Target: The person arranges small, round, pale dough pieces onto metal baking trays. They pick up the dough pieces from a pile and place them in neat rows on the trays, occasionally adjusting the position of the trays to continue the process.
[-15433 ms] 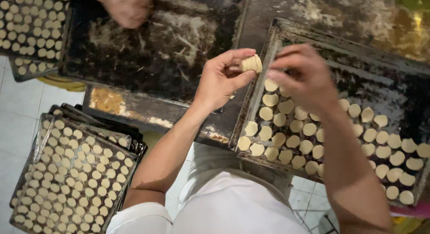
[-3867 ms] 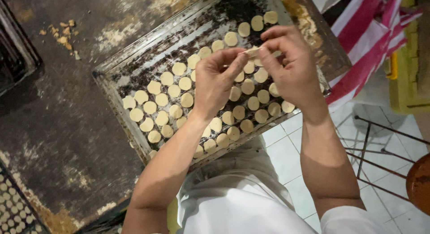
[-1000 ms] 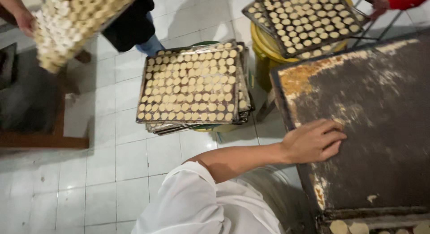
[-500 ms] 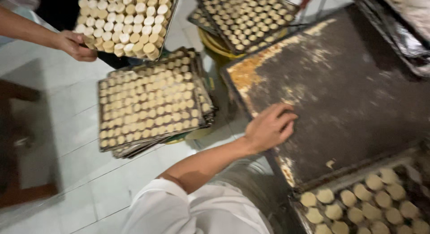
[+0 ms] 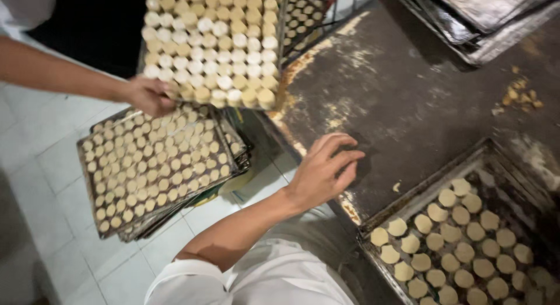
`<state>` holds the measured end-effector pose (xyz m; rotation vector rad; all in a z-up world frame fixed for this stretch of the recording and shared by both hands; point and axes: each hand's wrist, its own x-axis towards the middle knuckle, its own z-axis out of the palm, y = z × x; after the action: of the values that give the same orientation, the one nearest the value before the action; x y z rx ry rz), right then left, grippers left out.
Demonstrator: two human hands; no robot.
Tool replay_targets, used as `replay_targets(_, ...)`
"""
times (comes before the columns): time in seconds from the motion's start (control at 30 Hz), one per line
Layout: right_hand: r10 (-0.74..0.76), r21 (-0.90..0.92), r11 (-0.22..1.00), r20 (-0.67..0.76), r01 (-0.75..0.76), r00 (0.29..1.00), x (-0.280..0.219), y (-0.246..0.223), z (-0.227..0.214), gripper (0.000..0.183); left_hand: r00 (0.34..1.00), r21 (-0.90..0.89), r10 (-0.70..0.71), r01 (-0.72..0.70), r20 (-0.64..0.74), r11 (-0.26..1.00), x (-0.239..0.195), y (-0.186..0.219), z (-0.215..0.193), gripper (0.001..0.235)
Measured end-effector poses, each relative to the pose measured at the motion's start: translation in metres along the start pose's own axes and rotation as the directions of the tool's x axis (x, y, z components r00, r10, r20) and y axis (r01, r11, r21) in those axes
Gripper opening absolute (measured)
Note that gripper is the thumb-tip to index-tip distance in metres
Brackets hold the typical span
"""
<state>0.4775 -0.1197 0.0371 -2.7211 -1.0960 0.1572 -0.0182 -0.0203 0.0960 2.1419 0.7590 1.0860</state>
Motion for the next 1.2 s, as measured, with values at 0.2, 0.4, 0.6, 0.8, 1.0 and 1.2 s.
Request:
replay_targets(0.2,0.034,0.002,0.999,0.025,-0.034,0.999,-0.023,0.021,-0.003,0.021,0.995,-0.028,0.082,-0.08,0.065,0.996,0.007,0.013,-0.007,0.023)
replay_targets(0.4,-0.126,0.144,0.981,-0.014,0.127,0.992,-0.029,0.038,-0.014,0.022,0.978,0.076,0.104,-0.12,0.183,0.99,0.007,0.015,0.001,0.024)
replay_targets(0.6,-0.384,0.434,0.848,0.106,0.305,0.917,-0.06,-0.107,-0.057,0.028,0.932,0.187,0.104,-0.178,0.346,0.966,-0.005,0.006,0.038,0.035)
replay_targets(0.8,-0.328,0.181,0.933,0.06,0.313,0.943,-0.054,-0.105,-0.067,0.04,0.889,0.261,0.167,-0.298,0.427,0.918,-0.005,0.015,0.076,0.046)
replay_targets(1.0,-0.101,0.054,0.994,0.054,0.098,0.993,-0.073,-0.041,-0.034,0.046,0.786,0.038,0.029,-0.067,0.617,0.997,0.028,0.013,0.057,0.047)
replay_targets(1.2,-0.192,0.033,0.98,-0.144,0.198,0.971,-0.085,-0.025,-0.01,0.047,0.91,0.018,0.248,-0.268,0.332,0.963,0.159,-0.046,0.153,0.045)
